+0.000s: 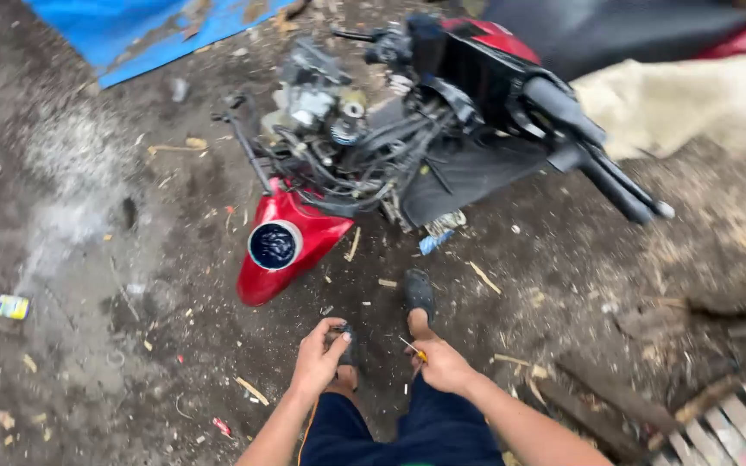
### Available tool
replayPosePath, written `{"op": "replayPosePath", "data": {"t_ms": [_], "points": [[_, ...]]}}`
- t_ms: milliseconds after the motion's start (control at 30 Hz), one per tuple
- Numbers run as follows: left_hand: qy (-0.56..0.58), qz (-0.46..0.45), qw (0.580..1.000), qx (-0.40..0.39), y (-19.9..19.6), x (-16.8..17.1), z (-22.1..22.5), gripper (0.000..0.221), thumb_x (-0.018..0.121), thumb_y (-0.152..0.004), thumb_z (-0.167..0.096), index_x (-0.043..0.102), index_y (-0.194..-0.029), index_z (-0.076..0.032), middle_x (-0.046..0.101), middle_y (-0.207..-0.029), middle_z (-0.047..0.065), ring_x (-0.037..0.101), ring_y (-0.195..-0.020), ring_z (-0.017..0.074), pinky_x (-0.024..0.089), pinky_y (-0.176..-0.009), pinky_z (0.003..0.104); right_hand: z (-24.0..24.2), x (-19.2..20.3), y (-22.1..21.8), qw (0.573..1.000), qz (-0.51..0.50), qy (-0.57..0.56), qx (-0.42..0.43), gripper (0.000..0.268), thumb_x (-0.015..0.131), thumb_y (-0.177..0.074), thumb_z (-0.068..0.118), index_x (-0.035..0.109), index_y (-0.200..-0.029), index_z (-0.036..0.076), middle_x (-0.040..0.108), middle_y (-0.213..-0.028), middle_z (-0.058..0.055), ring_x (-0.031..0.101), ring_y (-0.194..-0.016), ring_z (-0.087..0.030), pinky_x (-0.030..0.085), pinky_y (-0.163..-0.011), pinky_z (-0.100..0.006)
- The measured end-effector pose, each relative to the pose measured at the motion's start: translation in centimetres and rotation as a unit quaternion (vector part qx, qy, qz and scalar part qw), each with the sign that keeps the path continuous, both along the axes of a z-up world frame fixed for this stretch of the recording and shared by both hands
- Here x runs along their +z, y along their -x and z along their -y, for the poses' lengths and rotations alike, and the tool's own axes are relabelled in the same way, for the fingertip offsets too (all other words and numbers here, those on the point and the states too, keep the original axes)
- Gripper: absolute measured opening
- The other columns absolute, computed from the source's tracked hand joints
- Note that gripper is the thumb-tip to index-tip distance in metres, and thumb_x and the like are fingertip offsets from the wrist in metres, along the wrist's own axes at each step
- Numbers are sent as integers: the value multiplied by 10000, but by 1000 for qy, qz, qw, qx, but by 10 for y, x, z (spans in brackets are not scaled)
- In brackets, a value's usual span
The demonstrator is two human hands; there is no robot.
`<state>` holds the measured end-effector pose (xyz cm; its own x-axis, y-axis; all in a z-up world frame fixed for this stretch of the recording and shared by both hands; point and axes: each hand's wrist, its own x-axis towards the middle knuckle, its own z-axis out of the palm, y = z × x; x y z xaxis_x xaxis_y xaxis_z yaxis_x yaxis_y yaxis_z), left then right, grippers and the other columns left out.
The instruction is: Applying grease to ball bearings and installing them into the steering head of a motorcycle.
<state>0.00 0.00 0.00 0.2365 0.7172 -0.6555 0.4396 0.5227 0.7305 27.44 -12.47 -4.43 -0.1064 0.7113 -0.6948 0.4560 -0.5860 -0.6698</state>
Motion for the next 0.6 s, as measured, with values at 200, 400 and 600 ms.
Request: {"op": "replayPosePath", "data": {"t_ms": [200,400,600], "points": [[-166,20,984,-64,18,-117,-10,355,627,-797,43,752,-1115,-51,781,-1071,78,751,-888,194,624,-756,307,-90,-125,-22,944,70,-202,250,392,615,-818,72,765,-1180,77,806,-1173,-108,741,-1090,-382,598,-930,-447],[-359,164,909,-134,9,-173,-43,322,707,-860,-194,706,-1138,-31,742,-1134,143,712,-917,320,602,-835,392,-156,-315,10,869,128,-211,429,297,734,-749,121,753,-1045,132,795,-1036,-122,734,-977,-436,586,-810,-534],[-381,259,873,-159,-7,-253,-65,267,680,-928,-118,699,-1169,-4,790,-1120,173,771,-959,344,641,-890,430,-199,-389,57,810,163,-153,542,152,718,-831,152,806,-949,111,808,-941,-152,748,-851,-454,601,-717,-555]]}}
